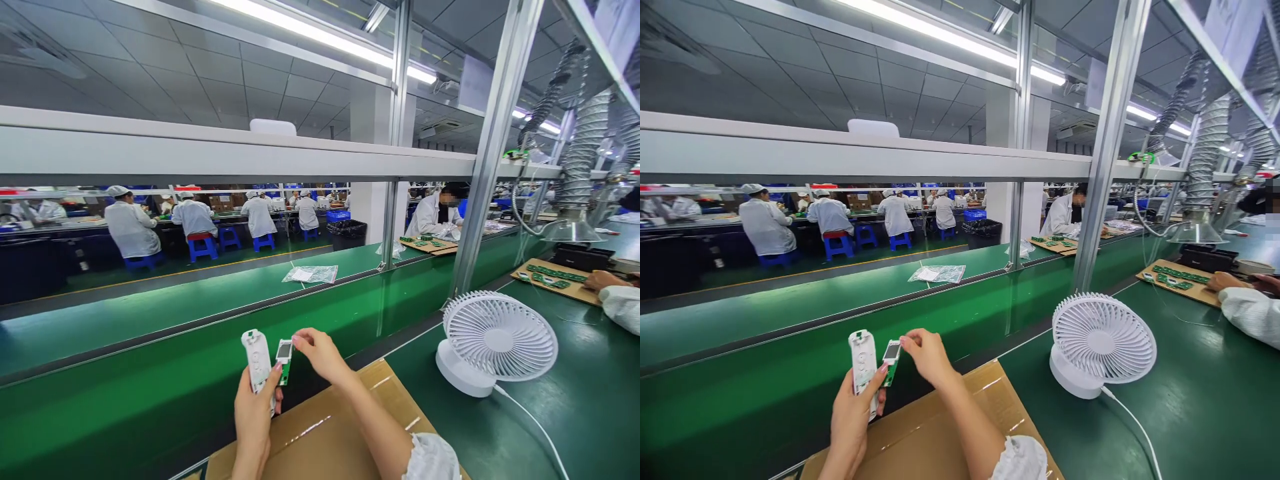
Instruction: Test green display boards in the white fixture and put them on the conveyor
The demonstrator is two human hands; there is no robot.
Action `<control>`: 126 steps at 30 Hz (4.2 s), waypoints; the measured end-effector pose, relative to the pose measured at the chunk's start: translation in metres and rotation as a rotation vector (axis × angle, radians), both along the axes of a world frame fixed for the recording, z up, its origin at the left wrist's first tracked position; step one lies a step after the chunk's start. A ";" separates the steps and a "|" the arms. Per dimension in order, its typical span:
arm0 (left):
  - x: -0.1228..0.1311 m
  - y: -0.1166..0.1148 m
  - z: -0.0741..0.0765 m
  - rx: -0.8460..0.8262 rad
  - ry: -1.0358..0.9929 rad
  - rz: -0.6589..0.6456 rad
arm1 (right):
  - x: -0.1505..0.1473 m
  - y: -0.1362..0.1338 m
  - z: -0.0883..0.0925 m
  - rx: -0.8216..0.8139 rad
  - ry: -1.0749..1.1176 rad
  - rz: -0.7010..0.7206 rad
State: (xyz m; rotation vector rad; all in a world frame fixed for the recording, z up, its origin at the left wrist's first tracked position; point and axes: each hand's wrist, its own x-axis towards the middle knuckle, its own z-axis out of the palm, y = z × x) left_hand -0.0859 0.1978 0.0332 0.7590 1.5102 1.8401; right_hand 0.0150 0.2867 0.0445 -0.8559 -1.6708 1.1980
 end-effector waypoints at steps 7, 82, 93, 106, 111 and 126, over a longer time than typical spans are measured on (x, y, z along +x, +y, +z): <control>0.007 -0.003 0.001 0.014 0.033 -0.105 | 0.000 0.008 -0.003 -0.110 0.170 0.101; 0.019 -0.015 0.018 0.197 -0.127 -0.299 | 0.012 -0.026 0.039 0.157 0.046 0.241; 0.017 -0.014 0.014 0.190 -0.123 -0.293 | 0.009 -0.025 0.034 0.235 0.017 0.224; 0.020 -0.017 0.018 0.187 -0.138 -0.241 | 0.008 -0.023 0.030 0.305 -0.071 0.175; 0.020 -0.017 0.017 0.191 -0.153 -0.240 | 0.008 -0.024 0.031 0.303 -0.066 0.174; 0.020 -0.018 0.018 0.179 -0.154 -0.220 | 0.007 -0.026 0.031 0.298 -0.029 0.190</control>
